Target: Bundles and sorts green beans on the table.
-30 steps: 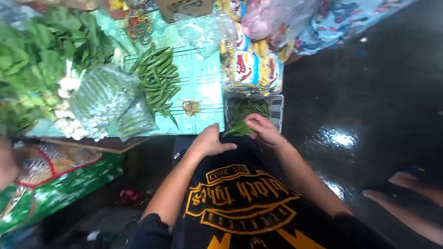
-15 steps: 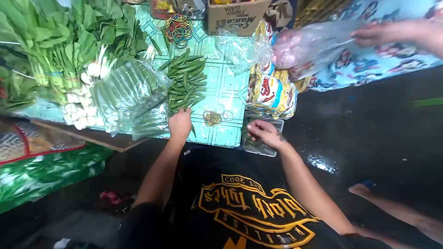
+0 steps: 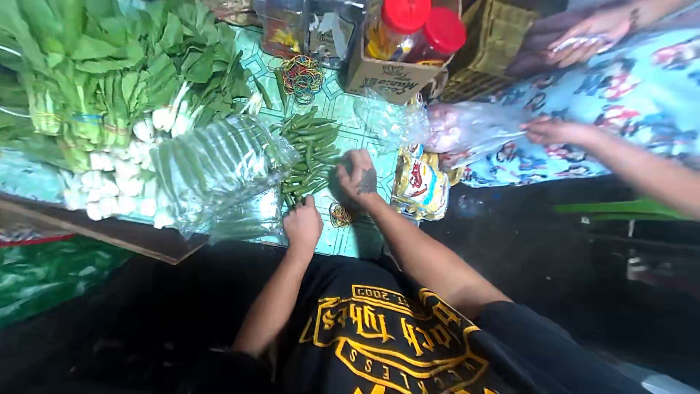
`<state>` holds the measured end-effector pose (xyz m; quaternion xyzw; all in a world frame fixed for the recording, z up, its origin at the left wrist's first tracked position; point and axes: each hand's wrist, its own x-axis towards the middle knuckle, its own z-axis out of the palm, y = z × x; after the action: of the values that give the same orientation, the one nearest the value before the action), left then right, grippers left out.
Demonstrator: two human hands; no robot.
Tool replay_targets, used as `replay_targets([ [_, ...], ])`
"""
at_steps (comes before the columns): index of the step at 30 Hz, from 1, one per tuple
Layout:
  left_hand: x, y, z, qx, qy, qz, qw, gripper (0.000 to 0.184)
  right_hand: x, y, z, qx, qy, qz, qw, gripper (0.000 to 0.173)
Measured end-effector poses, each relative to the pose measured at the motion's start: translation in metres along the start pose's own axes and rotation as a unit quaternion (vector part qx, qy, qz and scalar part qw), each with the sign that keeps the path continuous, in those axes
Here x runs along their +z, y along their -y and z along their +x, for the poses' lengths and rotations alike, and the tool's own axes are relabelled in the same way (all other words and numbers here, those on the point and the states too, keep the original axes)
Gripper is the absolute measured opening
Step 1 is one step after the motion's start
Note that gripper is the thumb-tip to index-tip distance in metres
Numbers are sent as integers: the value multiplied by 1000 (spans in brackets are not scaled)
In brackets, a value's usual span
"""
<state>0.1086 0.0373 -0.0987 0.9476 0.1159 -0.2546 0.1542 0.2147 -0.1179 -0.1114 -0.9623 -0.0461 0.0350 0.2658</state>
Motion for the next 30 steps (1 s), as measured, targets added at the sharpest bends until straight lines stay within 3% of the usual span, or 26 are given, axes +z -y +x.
replay_targets([
  [2,-6,-1,2,-16,28,-5,999,42,-3,-1,41,-40,31,-22,998,48],
  [5,-25,-6,10,-38,87,-27,995,57,-9,13,103,-47,152,-30,987,94],
  [7,-35,-5,9,-33,96,-65,993,59,-9,27,127,-31,226,-65,971,108],
  [10,-44,0,4,-1,64,-180,982,65,-3,31,151,-87,270,-159,946,97],
  [14,-40,5,13,17,33,-406,913,77,-2,18,154,-200,267,-223,916,69],
  [17,-37,4,31,19,37,-477,878,64,-6,13,148,-227,246,-240,911,60],
  [22,-44,-9,54,-6,24,-607,794,56,-14,5,145,-219,258,-202,919,53],
  [26,-54,-17,62,-5,32,-693,720,67,-19,6,146,-209,303,-182,912,44],
  [28,-57,-16,65,13,39,-711,702,69,-23,5,145,-179,313,-116,925,41],
  [30,-55,-15,67,36,37,-721,691,68,-31,4,136,-111,317,32,941,39],
])
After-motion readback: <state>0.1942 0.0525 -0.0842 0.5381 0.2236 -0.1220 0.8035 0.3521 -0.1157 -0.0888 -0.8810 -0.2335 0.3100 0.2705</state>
